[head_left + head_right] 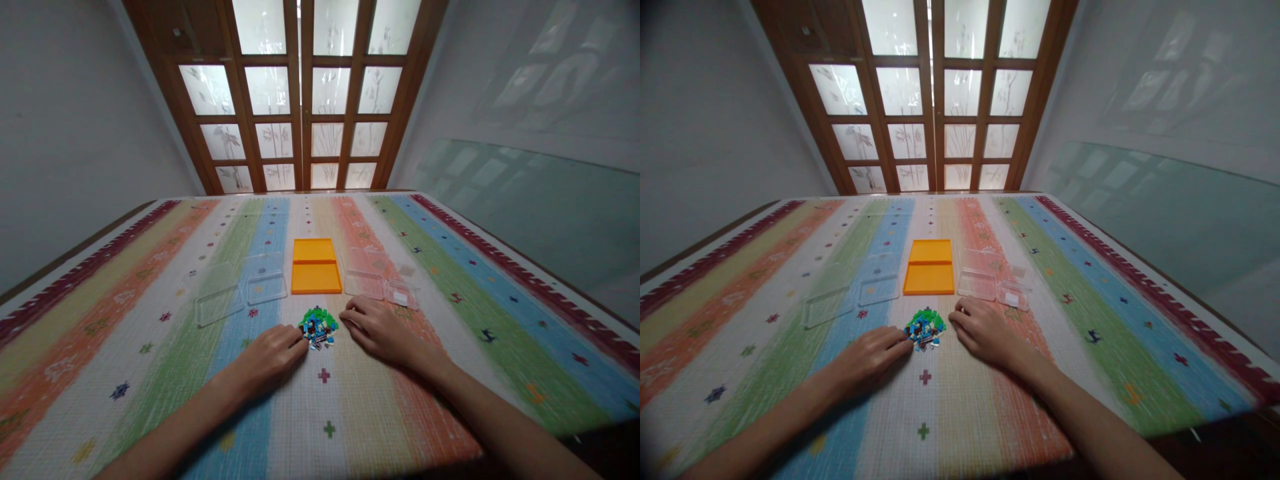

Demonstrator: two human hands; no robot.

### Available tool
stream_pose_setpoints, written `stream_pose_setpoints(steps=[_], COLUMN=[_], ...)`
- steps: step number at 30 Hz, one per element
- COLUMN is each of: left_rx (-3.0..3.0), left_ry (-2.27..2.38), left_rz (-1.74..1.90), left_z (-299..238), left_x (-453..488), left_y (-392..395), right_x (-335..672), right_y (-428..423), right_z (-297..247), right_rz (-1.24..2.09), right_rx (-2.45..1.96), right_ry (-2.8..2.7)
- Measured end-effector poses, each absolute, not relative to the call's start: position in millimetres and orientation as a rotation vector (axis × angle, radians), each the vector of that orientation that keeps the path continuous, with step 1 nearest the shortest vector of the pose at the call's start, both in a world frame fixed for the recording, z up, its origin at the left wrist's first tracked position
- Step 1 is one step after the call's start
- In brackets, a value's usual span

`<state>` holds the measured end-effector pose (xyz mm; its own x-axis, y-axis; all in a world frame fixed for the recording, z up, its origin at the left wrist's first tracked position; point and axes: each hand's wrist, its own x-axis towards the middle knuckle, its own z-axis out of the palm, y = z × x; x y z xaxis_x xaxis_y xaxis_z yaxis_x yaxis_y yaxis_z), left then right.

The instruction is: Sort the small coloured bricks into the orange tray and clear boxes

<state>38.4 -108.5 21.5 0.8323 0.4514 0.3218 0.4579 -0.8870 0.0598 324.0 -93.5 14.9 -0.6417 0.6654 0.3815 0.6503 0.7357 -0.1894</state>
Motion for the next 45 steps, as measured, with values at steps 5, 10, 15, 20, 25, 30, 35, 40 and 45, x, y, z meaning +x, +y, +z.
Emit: stream_pose_setpoints(steps=[5,10,15,20,25,30,35,40,45], left_rx=[-3.157,-3.033,-2.707,-2.681,-2.721,-2.757,-2.76,-2.74,-2.652], left_ry=[-0.813,-1.255,-1.749,-1.899,-1.888,-1.84,-1.85,-1.862,-1.795], left_rz=[-0.69,-0.986,-0.898,-0.665,-0.516,-0.44,-0.465,-0.454,-0.655], left_z=[33,63,80,70,57,52,49,51,64], left_x=[29,-9,-61,-86,-87,-88,-93,-96,-89], left_y=[-103,-83,-58,-44,-39,-37,-35,-36,-44], right_x=[324,325,325,325,325,325,325,325,325], right_y=[-93,-93,-94,-95,-94,-94,-94,-95,-94], right_z=[14,13,15,16,15,15,15,15,15], right_rz=[0.044,0.032,0.048,0.049,0.046,0.039,0.052,0.047,0.037], right_rx=[-1.01,-1.009,-1.022,-1.012,-1.016,-1.017,-1.015,-1.016,-1.011], right_ry=[-2.517,-2.514,-2.517,-2.512,-2.513,-2.517,-2.515,-2.52,-2.519])
